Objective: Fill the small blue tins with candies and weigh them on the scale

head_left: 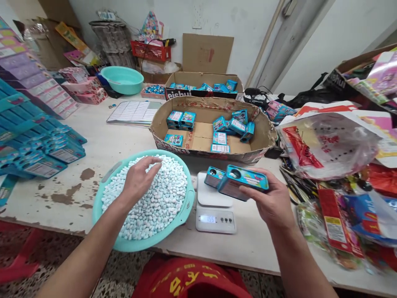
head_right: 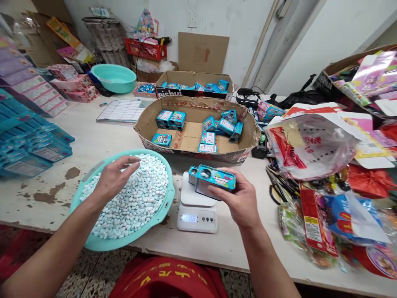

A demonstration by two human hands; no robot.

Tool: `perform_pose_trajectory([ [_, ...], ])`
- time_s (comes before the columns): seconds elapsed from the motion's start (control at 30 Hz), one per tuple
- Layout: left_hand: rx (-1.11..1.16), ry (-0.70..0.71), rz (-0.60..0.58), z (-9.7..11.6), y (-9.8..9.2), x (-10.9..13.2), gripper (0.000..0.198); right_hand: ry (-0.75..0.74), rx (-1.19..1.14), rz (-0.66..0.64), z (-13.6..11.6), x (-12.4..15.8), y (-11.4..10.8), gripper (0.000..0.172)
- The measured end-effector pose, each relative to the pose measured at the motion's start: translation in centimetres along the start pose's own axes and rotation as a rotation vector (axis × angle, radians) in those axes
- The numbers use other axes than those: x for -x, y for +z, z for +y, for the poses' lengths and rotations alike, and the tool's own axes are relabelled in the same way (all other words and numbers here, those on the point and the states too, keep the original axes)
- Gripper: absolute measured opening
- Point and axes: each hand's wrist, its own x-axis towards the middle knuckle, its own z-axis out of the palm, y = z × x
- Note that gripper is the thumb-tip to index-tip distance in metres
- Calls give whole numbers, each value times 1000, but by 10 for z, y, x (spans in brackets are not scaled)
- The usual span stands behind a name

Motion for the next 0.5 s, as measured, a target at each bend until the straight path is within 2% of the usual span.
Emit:
perform_pose_trajectory([
  [0.13, 12, 179, -120, 30, 24, -12, 20, 55, 77, 132, 20, 20, -32, 45],
  [0.2, -29, 304, -225, 43, 43, -16, 21, 82, 84, 187, 30, 29, -41, 46],
  [0.27, -100, 443, -373, 54, 66, -19, 34, 114, 84, 222, 38, 35, -46, 47],
  [0.37, -245, 603, -634, 67, 101, -23, 56, 161, 77, 217, 46, 39, -46, 47],
  [0.43, -338, 612, -760, 73, 115, -26, 50, 182, 61, 197, 49, 36, -39, 47],
  [0.5, -382, 562, -763, 74, 116, -31, 39, 186, 39, 175, 53, 30, -27, 46],
])
